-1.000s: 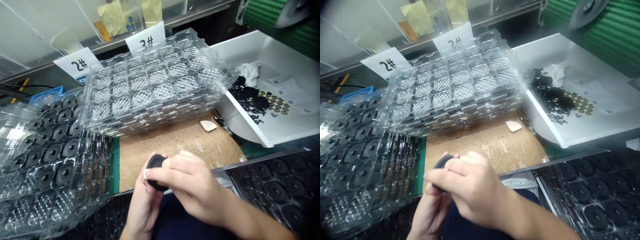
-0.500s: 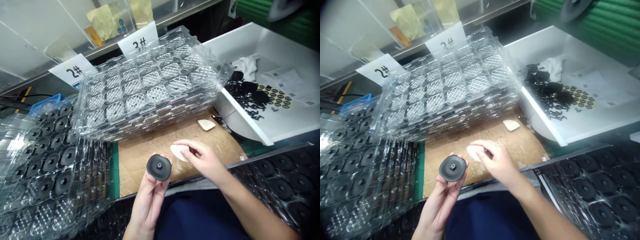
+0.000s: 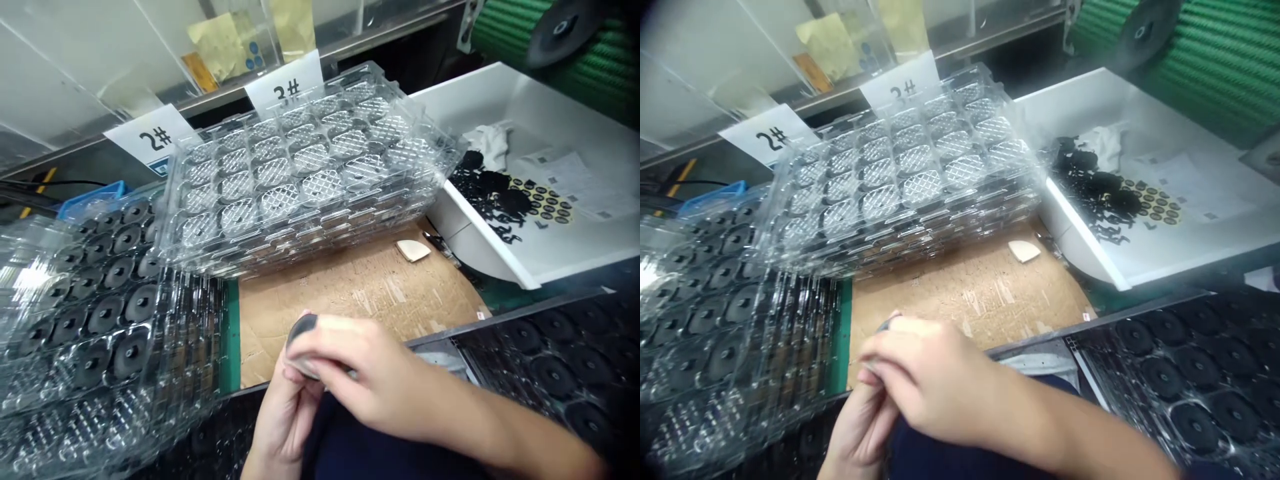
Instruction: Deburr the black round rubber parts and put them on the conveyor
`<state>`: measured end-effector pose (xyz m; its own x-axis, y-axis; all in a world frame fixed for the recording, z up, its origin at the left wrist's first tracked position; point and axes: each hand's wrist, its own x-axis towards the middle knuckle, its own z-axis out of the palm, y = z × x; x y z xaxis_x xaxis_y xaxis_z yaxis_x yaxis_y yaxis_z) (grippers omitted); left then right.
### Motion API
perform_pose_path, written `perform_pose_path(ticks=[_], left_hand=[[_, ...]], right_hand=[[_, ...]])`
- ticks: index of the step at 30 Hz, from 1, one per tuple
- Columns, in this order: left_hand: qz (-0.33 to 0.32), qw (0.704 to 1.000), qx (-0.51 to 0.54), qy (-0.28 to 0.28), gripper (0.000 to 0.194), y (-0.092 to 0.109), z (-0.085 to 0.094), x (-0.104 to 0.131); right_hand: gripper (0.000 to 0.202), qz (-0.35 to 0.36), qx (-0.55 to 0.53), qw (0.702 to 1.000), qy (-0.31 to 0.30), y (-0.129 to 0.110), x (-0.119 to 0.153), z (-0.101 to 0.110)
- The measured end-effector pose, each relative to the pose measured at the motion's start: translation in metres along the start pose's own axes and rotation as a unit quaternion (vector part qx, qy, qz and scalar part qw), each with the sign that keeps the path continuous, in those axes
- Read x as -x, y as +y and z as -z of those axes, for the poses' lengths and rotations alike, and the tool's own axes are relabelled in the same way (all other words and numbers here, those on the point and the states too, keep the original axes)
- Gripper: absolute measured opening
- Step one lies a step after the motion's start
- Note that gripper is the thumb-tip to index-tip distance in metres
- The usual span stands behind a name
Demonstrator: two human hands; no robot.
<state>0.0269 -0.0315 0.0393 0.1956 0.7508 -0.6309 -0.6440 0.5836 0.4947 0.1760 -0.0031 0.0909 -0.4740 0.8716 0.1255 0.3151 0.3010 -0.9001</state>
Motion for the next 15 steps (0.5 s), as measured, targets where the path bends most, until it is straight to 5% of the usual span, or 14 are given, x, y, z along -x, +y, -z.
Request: perform_pose_path(ticks=[2, 5, 8, 11, 15], left_hand=[[0.013, 1.000, 0.003, -0.023, 0.047, 0.002, 0.005, 0.001], [0.010, 0.999, 0.016, -0.039, 0.048, 0.005, 0.006, 0.002], [0.000, 0.998, 0.034, -0.055, 0.041, 0.009, 0.002, 0.006], [0.018, 0.997, 0.029, -0.073, 0.040, 0.011, 0.005, 0.011], [0.006, 0.997, 0.017, -0.073, 0.040, 0.009, 0.017, 0.013]], right_hand=[[0.021, -0.032, 0.004, 0.999, -0.042, -0.003, 0.010, 0.006], [0.022, -0.068, 0.108, 0.992, 0.017, -0.003, 0.013, 0.010], [0.024, 0.048, 0.189, 0.978, 0.073, 0.004, 0.000, 0.005], [0.025, 0.171, 0.101, 0.980, 0.004, 0.013, -0.014, 0.000], [0.024, 0.086, 0.169, 0.982, -0.007, 0.006, -0.018, -0.008]])
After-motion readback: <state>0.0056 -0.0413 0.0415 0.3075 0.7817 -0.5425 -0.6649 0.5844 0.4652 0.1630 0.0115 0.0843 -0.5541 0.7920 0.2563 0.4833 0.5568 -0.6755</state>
